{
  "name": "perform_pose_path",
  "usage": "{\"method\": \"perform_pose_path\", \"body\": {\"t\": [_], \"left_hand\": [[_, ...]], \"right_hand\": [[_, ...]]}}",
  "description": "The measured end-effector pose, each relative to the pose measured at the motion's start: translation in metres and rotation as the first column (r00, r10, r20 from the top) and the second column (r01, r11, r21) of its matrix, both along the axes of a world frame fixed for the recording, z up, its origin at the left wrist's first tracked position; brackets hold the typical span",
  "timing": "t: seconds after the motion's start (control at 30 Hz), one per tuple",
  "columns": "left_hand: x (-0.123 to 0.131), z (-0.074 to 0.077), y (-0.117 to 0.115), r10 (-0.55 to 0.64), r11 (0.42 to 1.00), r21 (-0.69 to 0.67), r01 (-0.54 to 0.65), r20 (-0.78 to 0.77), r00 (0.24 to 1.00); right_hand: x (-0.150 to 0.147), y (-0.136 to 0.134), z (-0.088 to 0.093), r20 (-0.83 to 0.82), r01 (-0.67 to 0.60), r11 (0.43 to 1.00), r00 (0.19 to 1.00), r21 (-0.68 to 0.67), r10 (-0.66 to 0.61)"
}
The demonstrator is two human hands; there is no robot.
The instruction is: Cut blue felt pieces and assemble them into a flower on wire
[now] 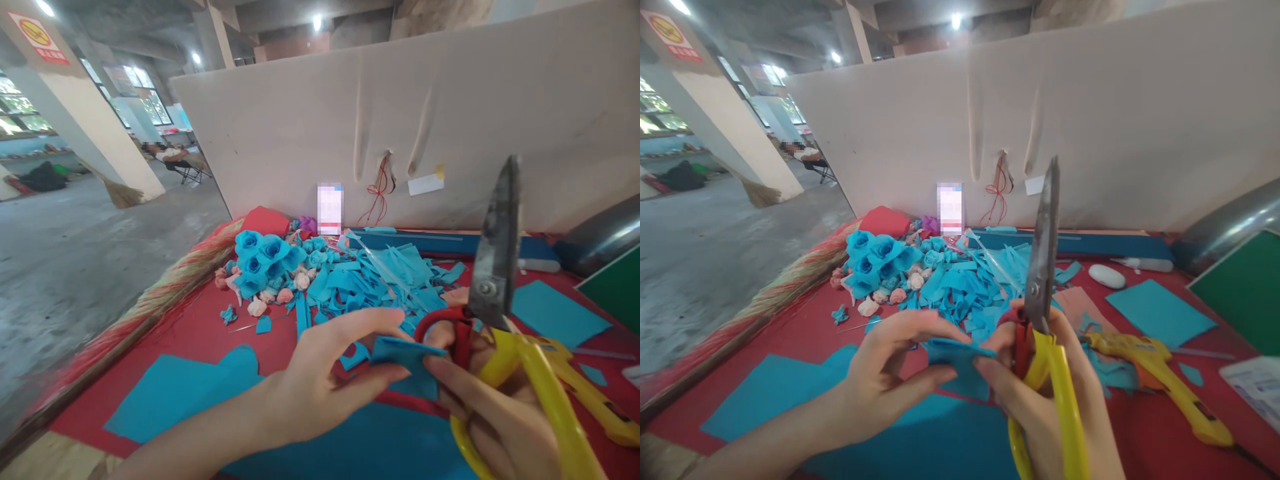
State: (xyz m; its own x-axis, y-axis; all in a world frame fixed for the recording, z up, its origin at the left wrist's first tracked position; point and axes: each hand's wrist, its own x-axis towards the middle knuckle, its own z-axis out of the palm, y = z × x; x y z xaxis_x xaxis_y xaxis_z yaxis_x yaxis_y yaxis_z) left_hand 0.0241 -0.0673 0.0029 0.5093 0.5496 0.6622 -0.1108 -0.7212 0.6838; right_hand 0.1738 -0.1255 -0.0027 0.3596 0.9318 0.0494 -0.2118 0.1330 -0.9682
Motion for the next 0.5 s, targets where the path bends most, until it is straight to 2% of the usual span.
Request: {"method": "perform_pose_path", "body": {"t": [0.1,0.23,0.3,0.37,0.43,0.5], "left_hand": [[0.0,0.006,0.001,0.02,0.983,-0.171,-0.062,-0.238,0.971],[-0.001,0.014,0.006,-0.203,0.956,-0.284,0.071,-0.47,0.859],[-0.001,0.015,0.009,-0.295,0.933,-0.334,0.135,-0.493,0.818],[-0.002,0.014,0.013,-0.321,0.921,-0.363,0.144,-0.495,0.808],[-0.003,0.012,0.018,-0.269,0.912,-0.401,0.083,-0.433,0.86],[-0.005,0.011,0.025,-0.145,0.884,-0.467,-0.022,-0.319,0.937]], "right_hand": [[0.0,0.003,-0.001,-0.028,-0.037,0.999,0.999,-0.029,0.037],[0.004,0.004,-0.003,-0.095,-0.027,0.998,0.995,-0.051,0.022],[0.004,0.007,-0.002,-0.123,-0.058,0.995,0.991,-0.078,0.049],[0.003,0.011,-0.001,-0.143,-0.098,0.992,0.986,-0.077,0.087],[0.001,0.016,0.001,-0.15,-0.107,0.993,0.984,-0.047,0.098],[0.0,0.021,0.002,-0.114,-0.102,0.994,0.989,-0.024,0.099]]}}
